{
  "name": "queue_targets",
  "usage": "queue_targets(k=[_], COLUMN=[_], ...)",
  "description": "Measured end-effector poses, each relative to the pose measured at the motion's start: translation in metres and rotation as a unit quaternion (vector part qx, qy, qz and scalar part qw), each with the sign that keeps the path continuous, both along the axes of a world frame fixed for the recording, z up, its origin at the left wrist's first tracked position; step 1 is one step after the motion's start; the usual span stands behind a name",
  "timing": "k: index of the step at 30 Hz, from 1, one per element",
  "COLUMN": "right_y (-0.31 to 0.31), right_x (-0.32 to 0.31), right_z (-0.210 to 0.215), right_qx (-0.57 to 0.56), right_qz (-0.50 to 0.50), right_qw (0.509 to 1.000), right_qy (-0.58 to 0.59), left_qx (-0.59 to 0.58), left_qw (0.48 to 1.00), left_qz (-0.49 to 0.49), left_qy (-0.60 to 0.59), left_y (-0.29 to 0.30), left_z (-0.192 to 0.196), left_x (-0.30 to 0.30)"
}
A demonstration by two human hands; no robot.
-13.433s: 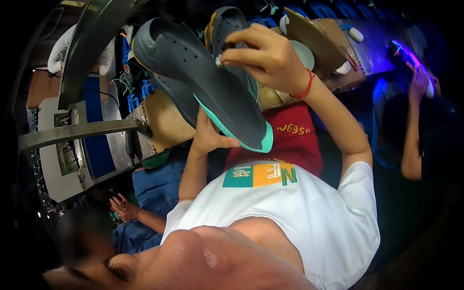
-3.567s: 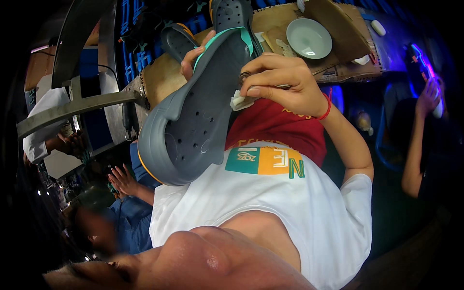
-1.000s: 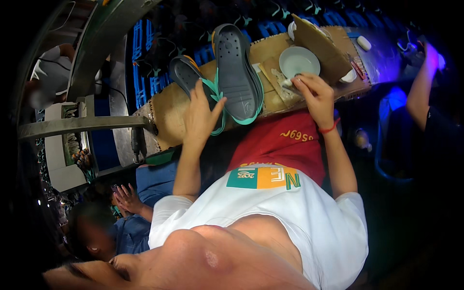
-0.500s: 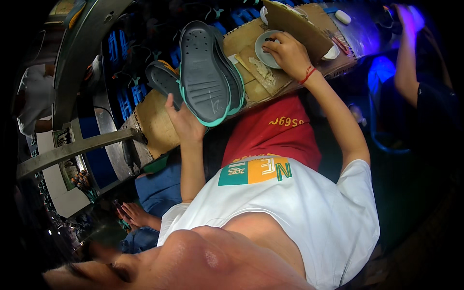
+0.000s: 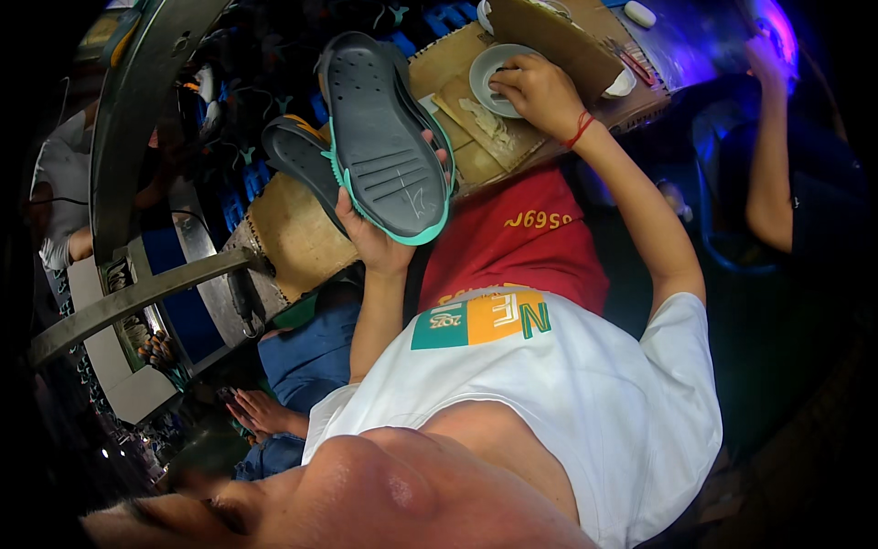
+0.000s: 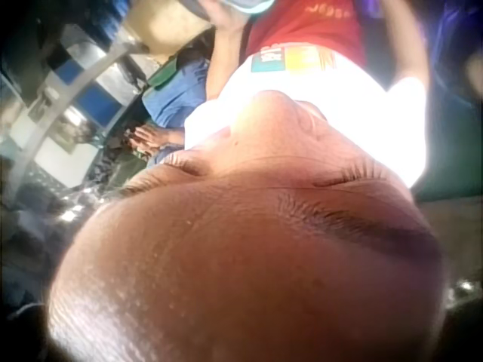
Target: The person repeatedly wipes the soles of multiple dark-colored sandals with a white cloth. They pick up each sandal from a cardboard surface, wipe the sole, and place it back down, continuing the process throughout the clip.
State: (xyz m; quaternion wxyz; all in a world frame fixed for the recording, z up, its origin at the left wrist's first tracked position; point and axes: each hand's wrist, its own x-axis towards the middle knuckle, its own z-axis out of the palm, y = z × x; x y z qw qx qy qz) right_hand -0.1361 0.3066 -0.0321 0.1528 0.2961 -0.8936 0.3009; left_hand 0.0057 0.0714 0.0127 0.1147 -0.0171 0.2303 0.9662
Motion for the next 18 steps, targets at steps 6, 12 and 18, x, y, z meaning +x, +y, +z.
queue_targets(k=[6,12,18], right_y=[0.014,0.005,-0.015], right_x=[0.010,0.046,0.064], right_z=[0.016,0.052,0.067], right_qx=[-0.163,-0.306,-0.168], right_qz=[-0.030,0.078,0.112], right_qw=[0.966,0.903,0.979], right_qy=[-0.197,-0.292,-0.028], left_qx=[-0.335,-0.480,-0.501], left_qw=[0.925,0.851,0.830], left_qz=[0.108,0.078,0.100], left_qy=[0.143,0.196,0.223], left_y=[-0.020,-0.021,-0.015], left_z=[-0.001,0.010,0.015], left_x=[-0.008,-0.011,-0.009])
